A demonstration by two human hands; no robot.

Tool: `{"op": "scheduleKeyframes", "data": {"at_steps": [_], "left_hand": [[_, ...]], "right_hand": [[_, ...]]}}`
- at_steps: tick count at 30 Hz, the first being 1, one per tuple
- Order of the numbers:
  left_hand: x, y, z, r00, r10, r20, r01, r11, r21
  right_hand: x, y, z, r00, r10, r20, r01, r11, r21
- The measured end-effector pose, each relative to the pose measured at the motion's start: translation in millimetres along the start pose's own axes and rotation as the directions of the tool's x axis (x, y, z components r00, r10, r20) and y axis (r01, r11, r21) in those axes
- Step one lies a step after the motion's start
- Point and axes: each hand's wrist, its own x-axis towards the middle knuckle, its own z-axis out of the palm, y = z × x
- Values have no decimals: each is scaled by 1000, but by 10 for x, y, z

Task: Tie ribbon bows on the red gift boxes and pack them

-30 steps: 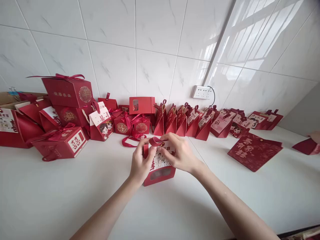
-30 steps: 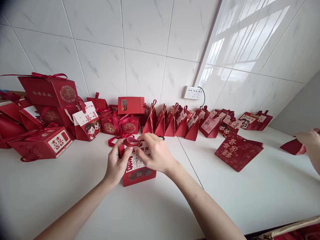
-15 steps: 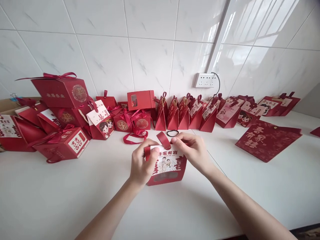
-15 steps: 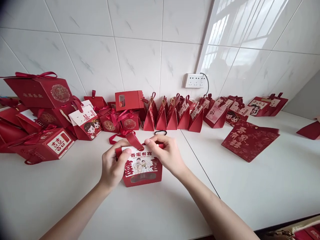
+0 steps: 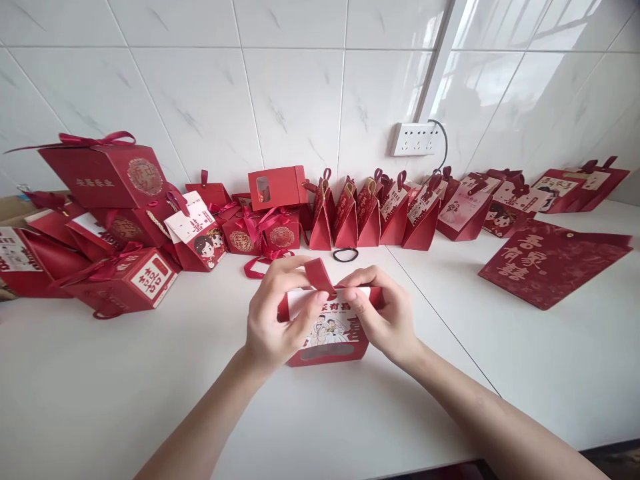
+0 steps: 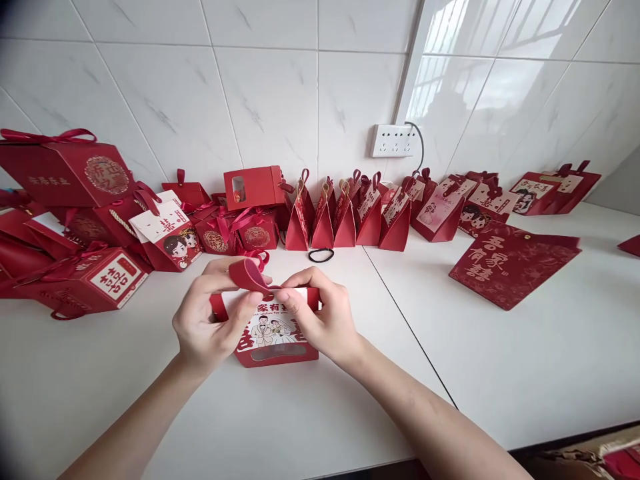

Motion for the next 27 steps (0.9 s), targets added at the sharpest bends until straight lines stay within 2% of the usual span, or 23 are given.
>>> {"op": "scheduleKeyframes", "data": {"at_steps": [3, 5, 8, 10, 17, 23, 27], "left_hand": [[-6, 11, 11, 996, -51, -75, 45, 996, -77], [12, 9, -11, 997, 0, -77, -1, 1000, -16], [73, 1, -80, 987, 160, 25, -162, 978, 128], [113, 2, -118, 976, 203, 80, -214, 962, 169], [67, 25, -101, 974, 206, 90, -219, 960, 173], [8, 39, -64, 981, 188, 48, -194, 966, 170], [19, 54, -62, 978, 205, 41, -209, 961, 183]], "right_hand": [[-16, 27, 10, 995, -95, -33, 94, 995, -30], [-19, 32, 31, 989, -147, -17, 146, 988, -39], [-24, 17, 72, 984, -174, 36, 174, 984, -23], [-30, 5, 95, 981, -188, 47, 188, 982, -7], [-32, 19, 77, 969, -242, 51, 246, 966, -80], [-16, 29, 42, 926, -377, 9, 374, 916, -147], [-22, -3, 37, 930, -367, 9, 364, 918, -161]]}}
